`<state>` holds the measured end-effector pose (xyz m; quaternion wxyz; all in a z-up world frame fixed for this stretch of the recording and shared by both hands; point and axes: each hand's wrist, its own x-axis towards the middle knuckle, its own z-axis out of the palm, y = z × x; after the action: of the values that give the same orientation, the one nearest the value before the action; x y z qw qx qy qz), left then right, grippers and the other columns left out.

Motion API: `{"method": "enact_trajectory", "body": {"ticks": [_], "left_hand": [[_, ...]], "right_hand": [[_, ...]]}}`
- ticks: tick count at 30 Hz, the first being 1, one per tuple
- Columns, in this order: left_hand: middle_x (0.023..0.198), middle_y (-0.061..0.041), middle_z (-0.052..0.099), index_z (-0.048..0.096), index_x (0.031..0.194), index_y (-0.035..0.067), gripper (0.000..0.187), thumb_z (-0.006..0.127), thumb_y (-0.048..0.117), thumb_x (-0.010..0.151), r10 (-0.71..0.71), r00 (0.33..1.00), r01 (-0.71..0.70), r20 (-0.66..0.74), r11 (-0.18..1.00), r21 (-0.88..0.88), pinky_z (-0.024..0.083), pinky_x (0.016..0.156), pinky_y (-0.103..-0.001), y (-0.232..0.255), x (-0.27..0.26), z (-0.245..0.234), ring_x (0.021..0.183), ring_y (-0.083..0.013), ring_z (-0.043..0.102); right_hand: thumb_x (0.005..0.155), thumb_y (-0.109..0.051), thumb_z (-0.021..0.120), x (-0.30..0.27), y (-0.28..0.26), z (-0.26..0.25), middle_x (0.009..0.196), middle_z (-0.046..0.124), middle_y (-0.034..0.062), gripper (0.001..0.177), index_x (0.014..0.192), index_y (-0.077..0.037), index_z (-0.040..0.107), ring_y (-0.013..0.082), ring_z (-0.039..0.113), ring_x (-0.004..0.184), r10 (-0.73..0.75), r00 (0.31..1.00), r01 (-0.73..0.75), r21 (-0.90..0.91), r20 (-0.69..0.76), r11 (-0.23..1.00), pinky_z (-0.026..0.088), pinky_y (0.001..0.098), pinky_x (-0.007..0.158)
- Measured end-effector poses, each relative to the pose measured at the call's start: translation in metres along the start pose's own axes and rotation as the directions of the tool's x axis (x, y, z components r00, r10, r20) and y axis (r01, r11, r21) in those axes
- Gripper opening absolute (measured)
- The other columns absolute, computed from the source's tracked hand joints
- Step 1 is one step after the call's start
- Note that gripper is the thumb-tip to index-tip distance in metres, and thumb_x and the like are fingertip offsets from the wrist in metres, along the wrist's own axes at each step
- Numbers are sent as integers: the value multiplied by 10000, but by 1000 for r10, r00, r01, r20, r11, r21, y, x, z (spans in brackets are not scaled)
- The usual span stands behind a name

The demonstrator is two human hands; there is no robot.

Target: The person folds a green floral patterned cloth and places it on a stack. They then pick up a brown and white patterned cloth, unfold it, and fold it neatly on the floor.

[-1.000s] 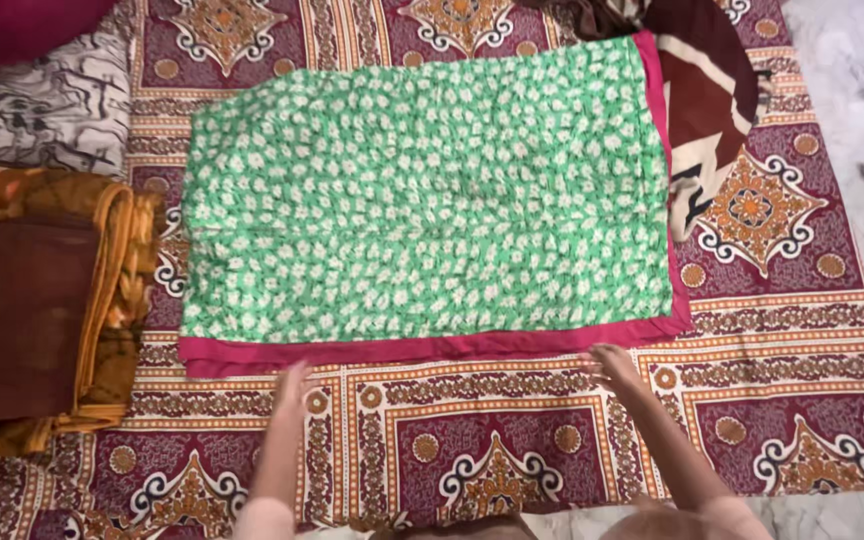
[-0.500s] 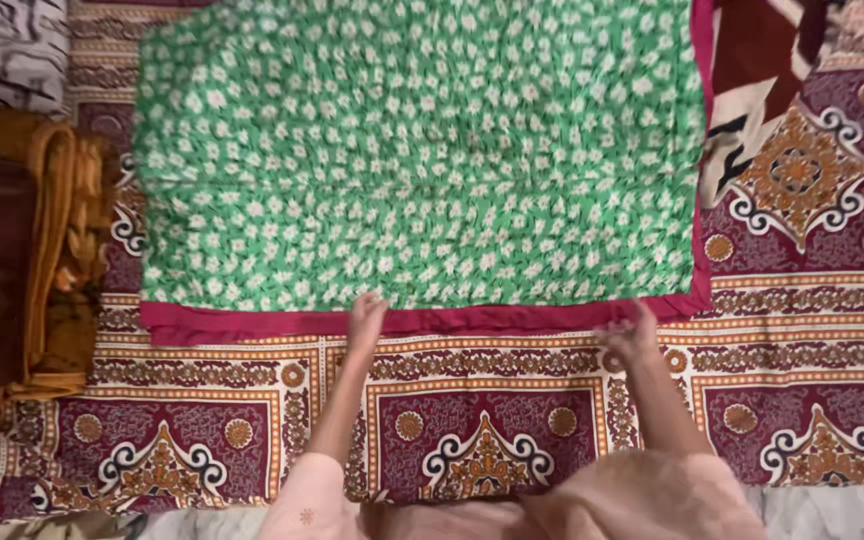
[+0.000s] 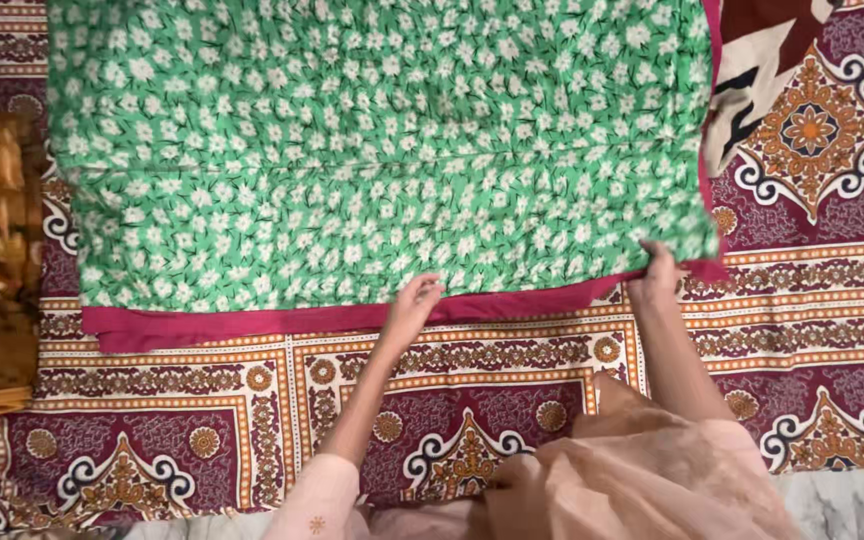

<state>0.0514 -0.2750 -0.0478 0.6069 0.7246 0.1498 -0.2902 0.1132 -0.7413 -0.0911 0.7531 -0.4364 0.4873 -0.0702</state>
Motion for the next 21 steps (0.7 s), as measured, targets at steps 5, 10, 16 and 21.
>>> {"method": "enact_trajectory", "body": {"ticks": [5, 10, 16, 21], "left_hand": [[1268, -171, 715, 582, 1384, 61, 455, 588, 304, 1000, 68, 997, -72, -34, 987, -142, 559, 986, -414, 19, 8, -2, 1114, -270, 694], [1294, -109, 712, 578, 1383, 113, 419, 540, 291, 1005, -35, 996, 18, -87, 982, -190, 583, 942, -347, 45, -11, -38, 1076, -183, 693], [1386, -137, 669, 556, 1468, 66, 521, 466, 381, 1064, 96, 931, -192, -352, 949, -251, 401, 892, -400, -19, -9, -101, 1051, -262, 526], [1538, -101, 504, 451, 1536, 44, 638, 401, 488, 1082, -71, 907, -48, -415, 962, -268, 361, 1148, -353, -110, 10, -127, 1379, -210, 475]], "right_hand": [[808, 12, 744, 2, -3, 52, 1290, 626, 142, 536, 1304, -51, 552, 260, 622, 1131, -529, 838, 545, -170, 132, 821, 543, 363, 964], [929, -36, 723, -77, 43, 168, 1028, 616, 203, 244, 1117, 48, 592, 349, 575, 967, -680, 332, 910, -412, 654, 48, 451, 485, 942], [715, 61, 589, -242, 101, 244, 1335, 650, 178, 748, 1451, -63, 552, 396, 667, 1136, -185, 61, 993, -39, 981, 115, 541, 462, 940], [696, -47, 733, -284, 133, 241, 1516, 518, 86, 785, 1442, -126, 502, 429, 619, 1057, 210, 178, 984, -174, 961, -38, 498, 497, 890]]}}
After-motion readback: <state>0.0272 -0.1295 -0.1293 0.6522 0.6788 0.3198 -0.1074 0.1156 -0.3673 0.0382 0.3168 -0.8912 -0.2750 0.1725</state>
